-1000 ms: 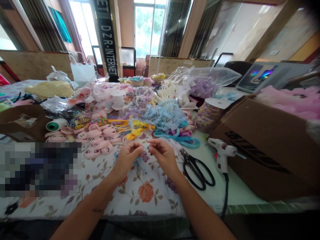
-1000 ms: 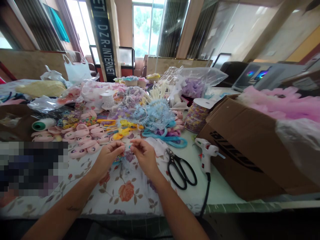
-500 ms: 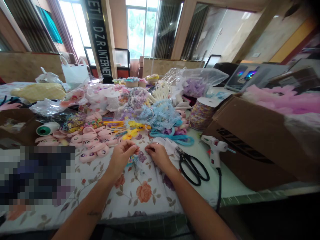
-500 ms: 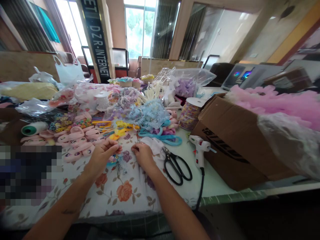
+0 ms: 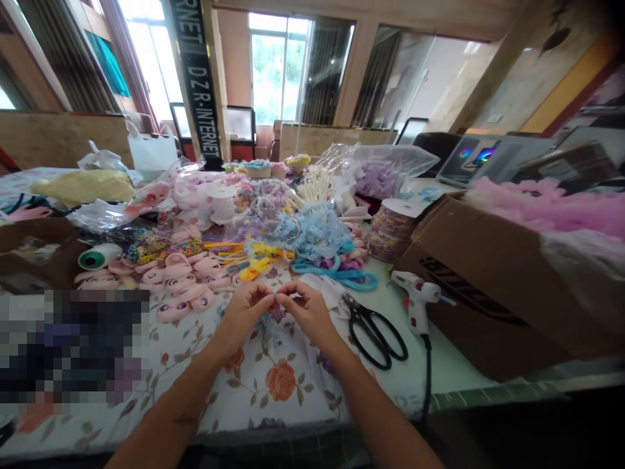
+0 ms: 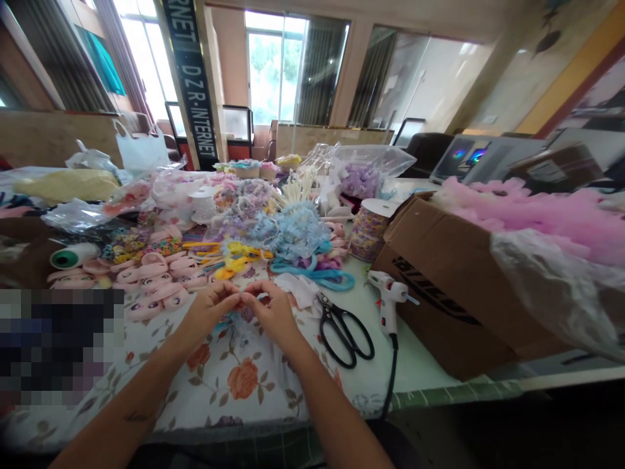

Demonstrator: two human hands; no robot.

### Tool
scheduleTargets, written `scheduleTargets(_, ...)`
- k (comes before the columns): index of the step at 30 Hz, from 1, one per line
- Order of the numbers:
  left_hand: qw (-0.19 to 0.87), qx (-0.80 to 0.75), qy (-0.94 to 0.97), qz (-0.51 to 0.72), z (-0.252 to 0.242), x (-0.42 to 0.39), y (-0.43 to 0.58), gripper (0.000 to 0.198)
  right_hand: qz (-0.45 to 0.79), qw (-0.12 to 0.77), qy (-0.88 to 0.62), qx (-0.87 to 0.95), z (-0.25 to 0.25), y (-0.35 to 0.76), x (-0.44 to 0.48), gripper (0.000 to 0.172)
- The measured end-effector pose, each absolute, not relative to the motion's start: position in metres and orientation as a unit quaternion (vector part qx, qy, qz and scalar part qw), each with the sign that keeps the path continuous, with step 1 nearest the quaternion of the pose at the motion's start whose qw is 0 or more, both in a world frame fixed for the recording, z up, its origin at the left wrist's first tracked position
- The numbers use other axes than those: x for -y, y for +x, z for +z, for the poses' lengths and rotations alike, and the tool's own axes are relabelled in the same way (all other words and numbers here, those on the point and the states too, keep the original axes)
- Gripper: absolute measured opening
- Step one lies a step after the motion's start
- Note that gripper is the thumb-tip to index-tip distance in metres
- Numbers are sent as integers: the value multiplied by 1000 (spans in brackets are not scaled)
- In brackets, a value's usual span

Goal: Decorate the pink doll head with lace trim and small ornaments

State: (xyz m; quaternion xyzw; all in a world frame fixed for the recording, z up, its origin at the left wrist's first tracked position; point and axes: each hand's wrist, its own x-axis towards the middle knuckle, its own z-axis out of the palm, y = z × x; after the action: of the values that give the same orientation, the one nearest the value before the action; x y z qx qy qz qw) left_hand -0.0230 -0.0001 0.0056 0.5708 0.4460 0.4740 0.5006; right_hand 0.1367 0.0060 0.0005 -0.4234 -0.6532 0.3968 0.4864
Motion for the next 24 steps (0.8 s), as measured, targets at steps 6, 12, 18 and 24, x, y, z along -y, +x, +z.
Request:
scheduleTargets(6, 495, -447, 597, 446, 9, 4, -21, 22, 501, 503, -396, 582, 4, 134, -1, 26)
scheduleTargets(12, 456, -468, 591, 473, 5, 7, -21, 17, 548, 533, -375, 524, 3, 121, 5, 29)
scheduleTargets(18, 457, -489, 575, 470, 6, 8, -22, 16, 294, 543, -530, 581, -2, 180, 30, 25)
scheduleTargets(24, 512, -467, 523, 497, 12, 7, -22, 20, -98, 532, -737, 405, -32, 317, 55, 38)
